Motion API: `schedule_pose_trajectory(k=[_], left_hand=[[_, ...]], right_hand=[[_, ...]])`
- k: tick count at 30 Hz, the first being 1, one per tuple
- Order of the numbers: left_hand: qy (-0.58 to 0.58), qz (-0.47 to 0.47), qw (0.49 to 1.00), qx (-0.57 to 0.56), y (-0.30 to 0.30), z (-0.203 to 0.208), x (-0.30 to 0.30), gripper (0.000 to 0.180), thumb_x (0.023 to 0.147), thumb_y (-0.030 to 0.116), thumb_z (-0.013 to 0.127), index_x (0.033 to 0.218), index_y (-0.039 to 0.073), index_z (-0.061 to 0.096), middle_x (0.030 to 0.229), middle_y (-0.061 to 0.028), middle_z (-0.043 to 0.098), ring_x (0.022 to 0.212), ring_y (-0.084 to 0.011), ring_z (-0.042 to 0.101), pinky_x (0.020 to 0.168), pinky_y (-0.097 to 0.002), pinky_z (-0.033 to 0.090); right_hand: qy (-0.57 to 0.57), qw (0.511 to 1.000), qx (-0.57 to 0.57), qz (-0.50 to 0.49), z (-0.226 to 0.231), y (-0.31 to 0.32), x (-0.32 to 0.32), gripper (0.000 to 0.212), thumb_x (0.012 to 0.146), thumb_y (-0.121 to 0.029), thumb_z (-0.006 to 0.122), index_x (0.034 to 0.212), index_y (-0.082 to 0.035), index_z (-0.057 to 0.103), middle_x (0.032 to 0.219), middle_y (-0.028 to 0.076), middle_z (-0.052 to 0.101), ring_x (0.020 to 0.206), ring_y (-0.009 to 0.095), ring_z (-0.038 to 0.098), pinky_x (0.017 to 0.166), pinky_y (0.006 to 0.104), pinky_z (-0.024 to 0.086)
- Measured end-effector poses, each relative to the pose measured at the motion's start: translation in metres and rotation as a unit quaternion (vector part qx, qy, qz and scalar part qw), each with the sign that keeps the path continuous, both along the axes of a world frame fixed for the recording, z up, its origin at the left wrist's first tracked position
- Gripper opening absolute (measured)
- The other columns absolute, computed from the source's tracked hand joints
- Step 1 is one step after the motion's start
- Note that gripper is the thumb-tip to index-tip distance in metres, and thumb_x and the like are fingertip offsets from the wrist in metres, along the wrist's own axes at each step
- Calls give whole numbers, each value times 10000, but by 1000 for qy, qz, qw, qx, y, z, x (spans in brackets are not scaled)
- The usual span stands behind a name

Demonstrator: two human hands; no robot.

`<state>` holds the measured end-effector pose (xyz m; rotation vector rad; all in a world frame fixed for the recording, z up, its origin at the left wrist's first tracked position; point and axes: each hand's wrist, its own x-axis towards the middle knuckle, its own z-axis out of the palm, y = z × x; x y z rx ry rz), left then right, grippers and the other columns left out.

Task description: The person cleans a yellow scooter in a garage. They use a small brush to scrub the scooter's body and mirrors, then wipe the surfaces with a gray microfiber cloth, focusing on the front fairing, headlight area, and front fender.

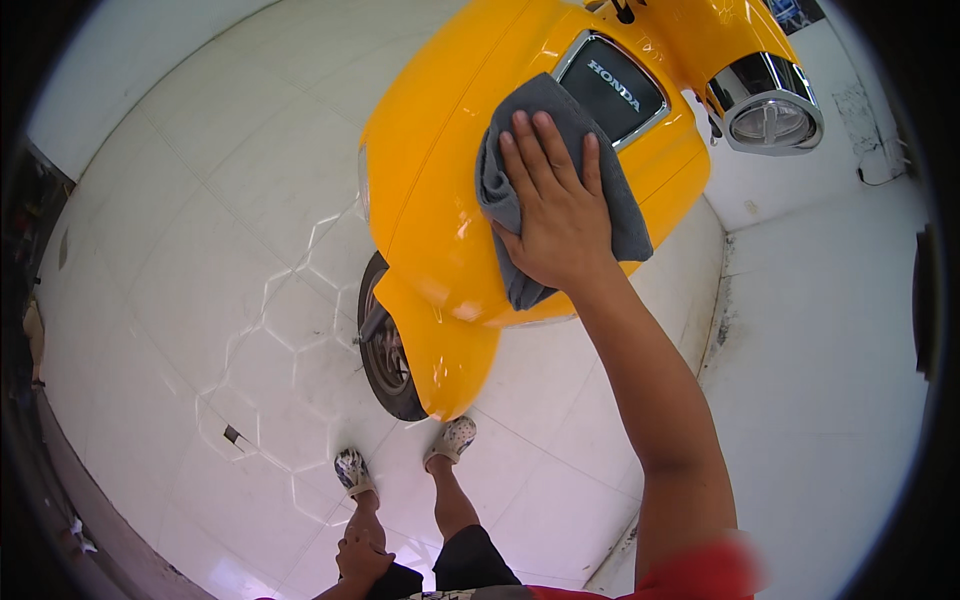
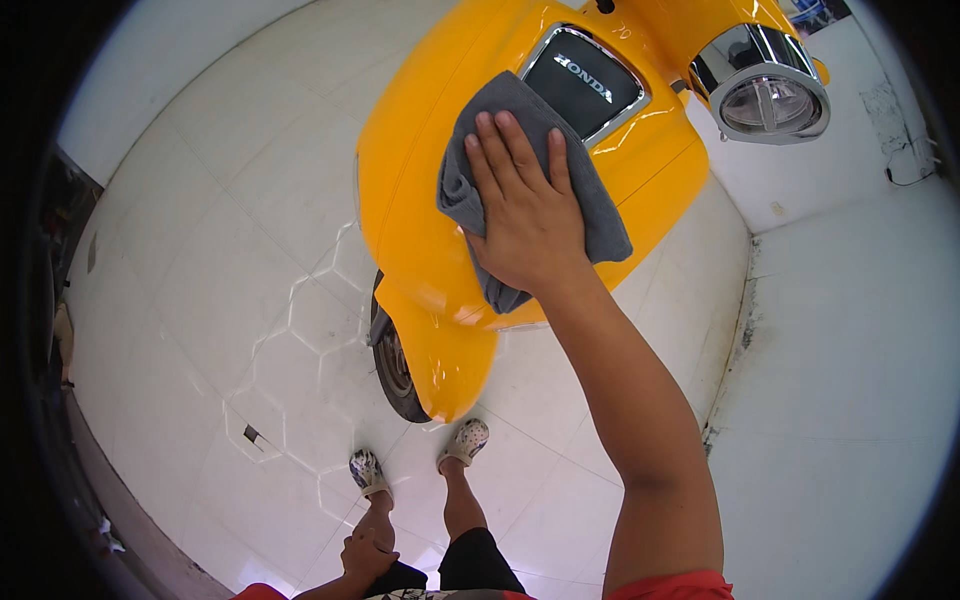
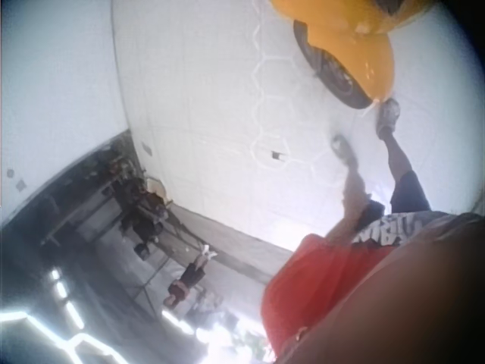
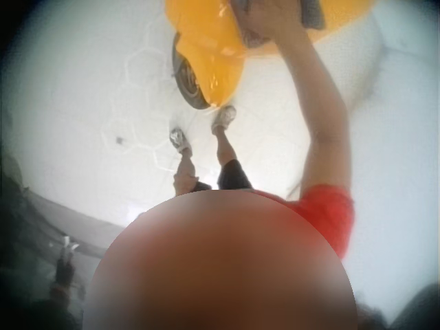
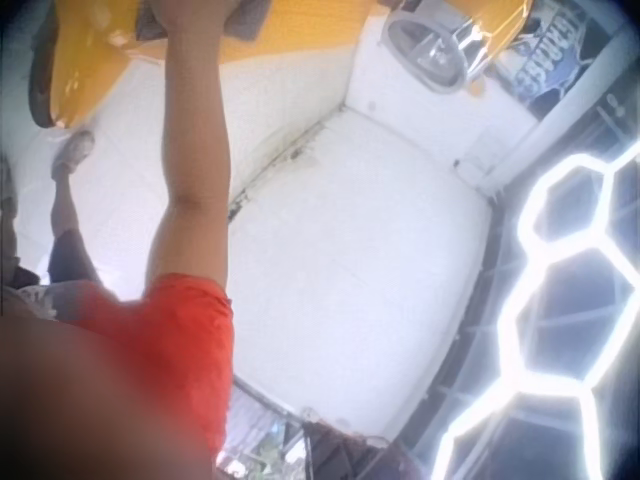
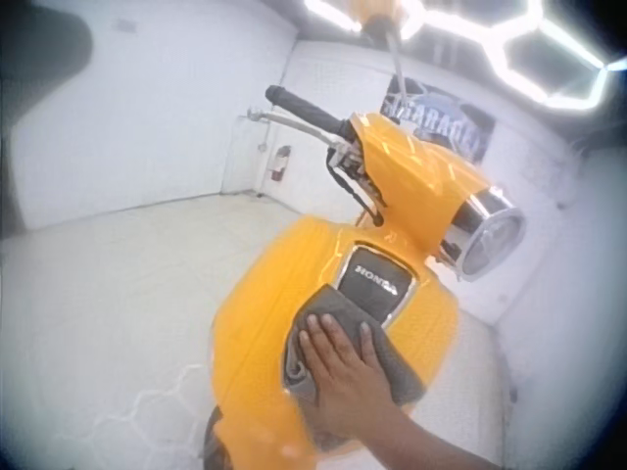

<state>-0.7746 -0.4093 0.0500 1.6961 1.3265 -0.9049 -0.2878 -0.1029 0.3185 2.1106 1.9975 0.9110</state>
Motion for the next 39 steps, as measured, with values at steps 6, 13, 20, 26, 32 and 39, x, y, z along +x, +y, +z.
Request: schedule_pose_trajectory(k=[6,13,20,26,32,39], left_hand=[[26,26,997,-69,14,11,4,895,678,534,806,1385,72,508,1523,-213,357,1306,-400,472,1001,-475,488],[-60,243,967,54,43,26,-32,921,770,619,715,1425,18,472,1547,-276,289,1364,-430,412,1057,-486,433],[-29,516,843,-151,76,95,-76,715,998,570,439,1474,37,411,1505,-199,421,1411,-307,365,1160,-413,276],[-117,256,955,-94,196,128,-71,745,983,577,460,1524,80,338,1524,-252,365,1453,-342,298,1185,-418,234],[-260,284,886,-257,350,222,-62,847,928,627,524,1552,102,293,1563,-278,276,1473,-368,257,1202,-414,184],[-213,307,877,-302,446,285,-51,894,899,654,543,1552,97,293,1584,-242,253,1482,-357,235,1205,-418,162]], right_hand=[[0,985,158,-74,52,36,13,655,892,-450,566,1449,-116,483,1592,71,335,1498,257,225,1205,570,70],[186,979,85,-9,-26,-45,51,663,931,-416,544,1492,-85,416,1614,108,274,1517,317,152,1190,600,27],[183,964,179,-73,53,49,44,691,883,-390,588,1437,0,453,1561,187,328,1476,359,224,1187,602,75],[156,982,36,-95,65,82,17,633,893,-383,580,1443,-86,482,1563,93,372,1489,306,227,1202,564,73],[302,878,283,-240,54,22,21,603,900,-382,594,1411,-74,512,1572,83,345,1492,311,200,1180,623,33],[219,888,180,-363,52,123,-32,661,868,-345,604,1465,-103,457,1613,64,269,1512,311,137,1173,643,14]])
